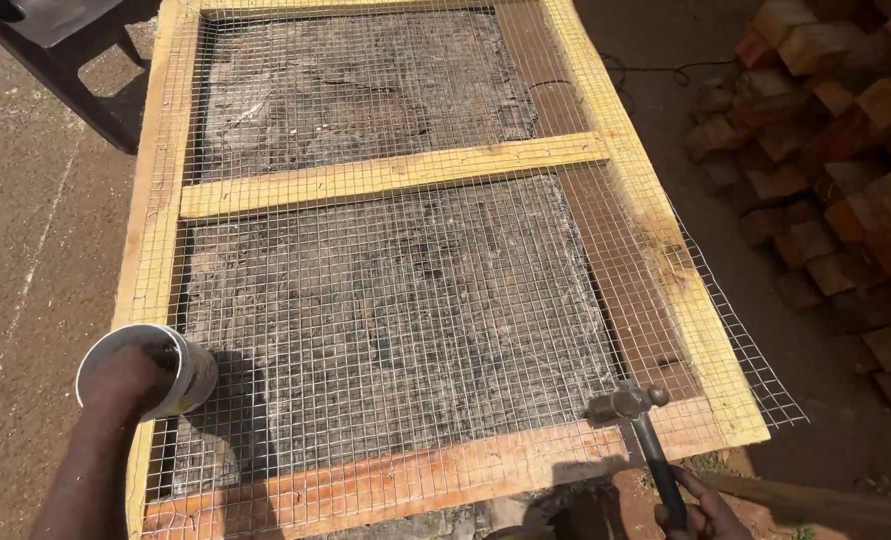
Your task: Hammering a wire mesh onto a wooden frame using nails.
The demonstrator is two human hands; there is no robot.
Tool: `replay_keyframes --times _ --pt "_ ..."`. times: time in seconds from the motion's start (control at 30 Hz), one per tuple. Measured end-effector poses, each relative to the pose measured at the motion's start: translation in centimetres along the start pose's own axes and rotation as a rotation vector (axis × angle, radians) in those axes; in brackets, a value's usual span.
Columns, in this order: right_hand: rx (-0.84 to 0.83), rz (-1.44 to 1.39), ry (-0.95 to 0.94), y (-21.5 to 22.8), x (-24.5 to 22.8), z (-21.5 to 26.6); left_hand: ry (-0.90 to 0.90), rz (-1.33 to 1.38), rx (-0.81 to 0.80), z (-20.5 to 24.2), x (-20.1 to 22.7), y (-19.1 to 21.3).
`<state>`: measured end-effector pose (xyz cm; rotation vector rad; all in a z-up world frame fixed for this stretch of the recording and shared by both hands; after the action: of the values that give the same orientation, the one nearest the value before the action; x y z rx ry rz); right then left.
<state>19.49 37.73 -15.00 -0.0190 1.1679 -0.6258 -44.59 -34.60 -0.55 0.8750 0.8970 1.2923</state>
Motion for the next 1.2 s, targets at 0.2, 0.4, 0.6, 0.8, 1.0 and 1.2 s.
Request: replay_keyframes --times 0.2,0.4,0.6,0.8,1.0,1.2 --pt "0.582 0.491 -0.184 -10.0 -7.8 6.5 0.044 -0.016 0.015 -0.3 0.1 0.9" --pt "0.681 0.578 -0.157 -10.5 -10.3 7.3 0.032 -0.104 0.223 -2.2 -2.5 -1.3" --pt "0.601 0.497 0.000 -8.4 -11.4 5.9 0.132 0.054 0.286 0.3 -3.3 -0.2" --pt "0.643 0.468 -0.096 -8.0 -13.2 5.5 0.152 0.039 0.289 -1.3 -6.5 -2.4" --pt "0.576 0.434 -0.076 -6.2 -13.7 4.6 0.302 -0.010 0.407 1.8 -5.7 0.8" --pt "0.576 0.482 -0.096 -4.5 -15.2 3.6 0.350 0.254 0.525 5.8 -5.1 3.5"
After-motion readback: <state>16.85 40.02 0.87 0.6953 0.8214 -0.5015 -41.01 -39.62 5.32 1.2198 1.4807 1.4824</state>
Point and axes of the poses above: each hand's wrist, its own z-axis away from the middle knuckle, its own y-axis out of the back of the hand, x = y × z, the point moved 7 cm from there along -z, towards the middle knuckle, and after that the axes turned 4 degrees about -x, right-handed, at the moved point
